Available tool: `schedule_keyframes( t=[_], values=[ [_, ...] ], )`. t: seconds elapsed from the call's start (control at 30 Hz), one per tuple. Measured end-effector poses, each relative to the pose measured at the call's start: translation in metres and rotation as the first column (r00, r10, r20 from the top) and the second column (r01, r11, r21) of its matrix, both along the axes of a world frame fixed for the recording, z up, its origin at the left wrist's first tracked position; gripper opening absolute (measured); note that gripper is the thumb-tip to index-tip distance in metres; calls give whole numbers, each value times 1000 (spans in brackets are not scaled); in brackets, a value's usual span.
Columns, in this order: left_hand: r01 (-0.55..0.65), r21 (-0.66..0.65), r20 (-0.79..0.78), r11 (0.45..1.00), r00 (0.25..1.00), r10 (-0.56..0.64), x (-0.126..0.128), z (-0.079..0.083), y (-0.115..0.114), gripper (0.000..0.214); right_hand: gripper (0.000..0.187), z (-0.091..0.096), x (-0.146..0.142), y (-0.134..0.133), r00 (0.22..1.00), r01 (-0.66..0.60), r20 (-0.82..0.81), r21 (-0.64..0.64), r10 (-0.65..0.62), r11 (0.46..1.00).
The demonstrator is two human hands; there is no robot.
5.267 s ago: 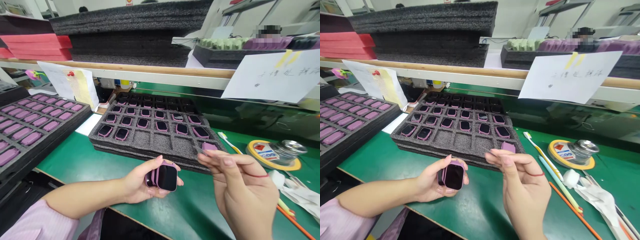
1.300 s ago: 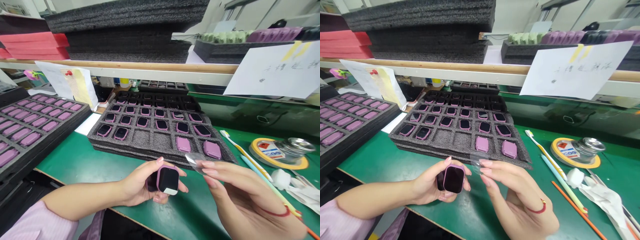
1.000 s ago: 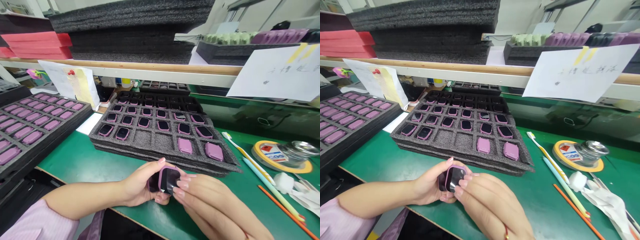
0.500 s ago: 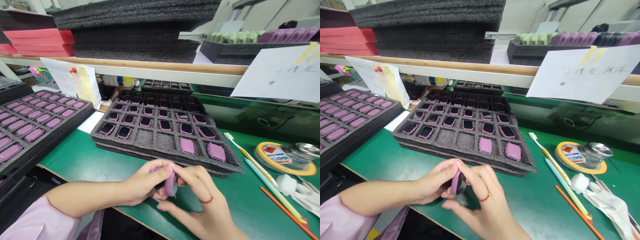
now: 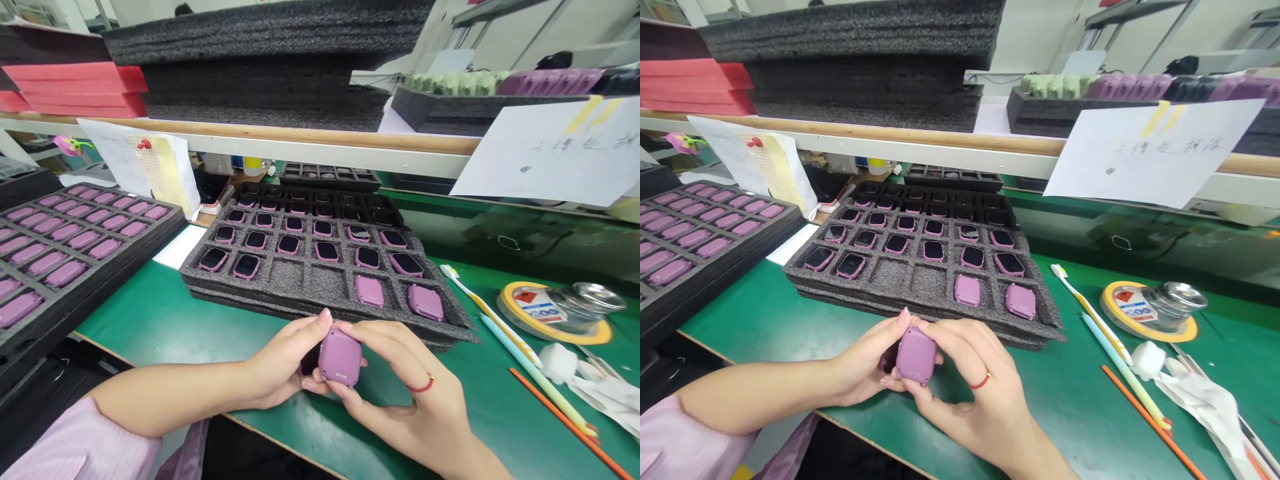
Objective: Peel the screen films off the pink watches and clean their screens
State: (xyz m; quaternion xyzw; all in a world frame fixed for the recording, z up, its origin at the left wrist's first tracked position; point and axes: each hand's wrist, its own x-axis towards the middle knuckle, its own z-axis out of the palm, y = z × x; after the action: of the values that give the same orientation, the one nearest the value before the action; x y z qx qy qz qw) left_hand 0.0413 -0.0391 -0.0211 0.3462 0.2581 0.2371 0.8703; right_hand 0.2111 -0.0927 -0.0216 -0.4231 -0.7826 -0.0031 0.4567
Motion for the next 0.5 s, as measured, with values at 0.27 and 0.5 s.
schedule_keyframes(
  t=[0.27,0.5],
  values=[
    [89,42,-260,995,963,-75,-1,-3,3,68,34,-1,10,59,965,237,115,-1,-235,972],
    [120,164,-216,979,973,-83,-1,-5,9,60,29,-8,6,46,986,162,-40,-47,-164,986]
  ],
)
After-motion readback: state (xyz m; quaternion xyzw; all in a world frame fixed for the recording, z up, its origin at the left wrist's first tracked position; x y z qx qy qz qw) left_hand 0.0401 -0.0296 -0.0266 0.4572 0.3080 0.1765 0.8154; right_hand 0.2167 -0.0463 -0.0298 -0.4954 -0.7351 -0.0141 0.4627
